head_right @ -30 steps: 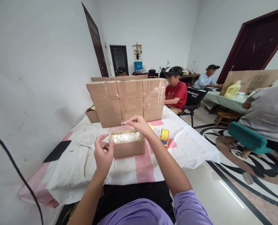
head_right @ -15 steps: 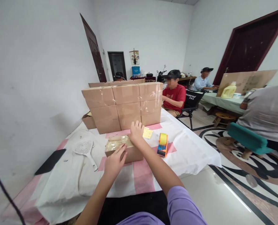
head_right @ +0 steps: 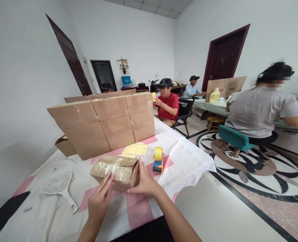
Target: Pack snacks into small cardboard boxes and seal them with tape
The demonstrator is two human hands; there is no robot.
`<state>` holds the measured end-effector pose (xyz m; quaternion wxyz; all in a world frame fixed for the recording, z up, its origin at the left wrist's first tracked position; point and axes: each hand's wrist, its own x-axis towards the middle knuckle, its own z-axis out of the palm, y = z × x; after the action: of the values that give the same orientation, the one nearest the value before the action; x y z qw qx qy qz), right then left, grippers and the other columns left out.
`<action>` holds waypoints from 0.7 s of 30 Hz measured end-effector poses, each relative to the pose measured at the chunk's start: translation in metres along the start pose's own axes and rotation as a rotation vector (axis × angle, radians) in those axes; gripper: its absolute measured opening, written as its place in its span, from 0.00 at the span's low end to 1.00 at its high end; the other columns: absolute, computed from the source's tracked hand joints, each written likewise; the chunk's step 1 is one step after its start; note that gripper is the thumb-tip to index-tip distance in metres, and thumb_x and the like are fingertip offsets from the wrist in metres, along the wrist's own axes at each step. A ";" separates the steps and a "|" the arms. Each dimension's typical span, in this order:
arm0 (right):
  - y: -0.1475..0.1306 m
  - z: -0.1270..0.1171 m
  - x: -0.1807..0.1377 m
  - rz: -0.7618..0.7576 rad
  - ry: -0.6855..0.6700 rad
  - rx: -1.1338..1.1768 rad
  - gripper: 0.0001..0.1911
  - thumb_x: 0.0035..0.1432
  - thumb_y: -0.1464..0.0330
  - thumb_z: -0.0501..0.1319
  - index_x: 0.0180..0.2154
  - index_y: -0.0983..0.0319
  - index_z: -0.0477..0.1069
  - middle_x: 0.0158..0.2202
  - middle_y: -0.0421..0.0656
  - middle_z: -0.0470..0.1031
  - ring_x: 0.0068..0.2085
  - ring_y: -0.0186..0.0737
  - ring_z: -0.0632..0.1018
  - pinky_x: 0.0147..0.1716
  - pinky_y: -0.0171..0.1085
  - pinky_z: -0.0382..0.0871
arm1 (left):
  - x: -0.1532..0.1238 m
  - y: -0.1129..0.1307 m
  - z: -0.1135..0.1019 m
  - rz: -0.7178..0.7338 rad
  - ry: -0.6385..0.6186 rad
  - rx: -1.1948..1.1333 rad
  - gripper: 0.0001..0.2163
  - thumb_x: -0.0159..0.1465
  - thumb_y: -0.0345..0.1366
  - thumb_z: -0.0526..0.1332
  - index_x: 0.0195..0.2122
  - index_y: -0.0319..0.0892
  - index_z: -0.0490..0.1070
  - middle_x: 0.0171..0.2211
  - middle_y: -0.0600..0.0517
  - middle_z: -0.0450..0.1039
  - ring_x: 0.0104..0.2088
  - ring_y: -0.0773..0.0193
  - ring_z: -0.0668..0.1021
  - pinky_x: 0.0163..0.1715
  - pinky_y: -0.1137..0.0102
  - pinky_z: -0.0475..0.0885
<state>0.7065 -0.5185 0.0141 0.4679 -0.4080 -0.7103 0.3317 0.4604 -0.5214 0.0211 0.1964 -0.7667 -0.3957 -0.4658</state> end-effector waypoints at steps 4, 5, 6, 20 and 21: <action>-0.008 -0.004 -0.005 0.010 0.173 -0.082 0.75 0.41 0.65 0.76 0.73 0.53 0.23 0.71 0.55 0.54 0.69 0.60 0.62 0.65 0.56 0.61 | 0.007 0.011 0.020 0.029 0.029 0.013 0.30 0.69 0.26 0.60 0.70 0.53 0.58 0.59 0.47 0.75 0.49 0.56 0.83 0.36 0.69 0.78; -0.010 -0.011 -0.003 -0.004 0.211 -0.089 0.74 0.40 0.65 0.75 0.73 0.52 0.24 0.71 0.54 0.54 0.69 0.61 0.64 0.64 0.56 0.64 | 0.014 0.017 0.027 0.037 0.035 0.009 0.32 0.68 0.25 0.60 0.71 0.52 0.55 0.61 0.45 0.73 0.50 0.54 0.83 0.37 0.68 0.79; -0.012 -0.020 0.000 -0.026 0.252 -0.098 0.74 0.40 0.65 0.76 0.73 0.52 0.26 0.71 0.54 0.54 0.68 0.61 0.64 0.62 0.57 0.65 | 0.025 0.023 0.036 0.046 0.050 -0.001 0.34 0.68 0.26 0.61 0.72 0.51 0.52 0.63 0.43 0.71 0.52 0.52 0.82 0.40 0.66 0.79; 0.075 -0.240 0.058 0.205 0.883 -0.477 0.66 0.45 0.53 0.70 0.72 0.69 0.33 0.67 0.64 0.54 0.68 0.62 0.61 0.64 0.55 0.62 | 0.055 0.034 0.185 -0.007 -0.559 -0.262 0.20 0.69 0.32 0.53 0.61 0.48 0.72 0.61 0.49 0.73 0.59 0.54 0.77 0.60 0.52 0.73; 0.090 -0.241 0.061 0.257 0.867 -0.489 0.65 0.46 0.53 0.69 0.72 0.70 0.34 0.66 0.65 0.55 0.67 0.62 0.63 0.63 0.54 0.63 | 0.050 0.032 0.189 -0.018 -0.607 -0.263 0.20 0.69 0.32 0.53 0.60 0.48 0.72 0.61 0.49 0.74 0.59 0.53 0.77 0.60 0.50 0.73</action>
<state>0.9421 -0.4028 0.0437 0.5658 -0.6897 -0.4518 0.0108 0.6042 -0.3932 -0.0253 -0.0354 -0.8858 -0.3795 -0.2647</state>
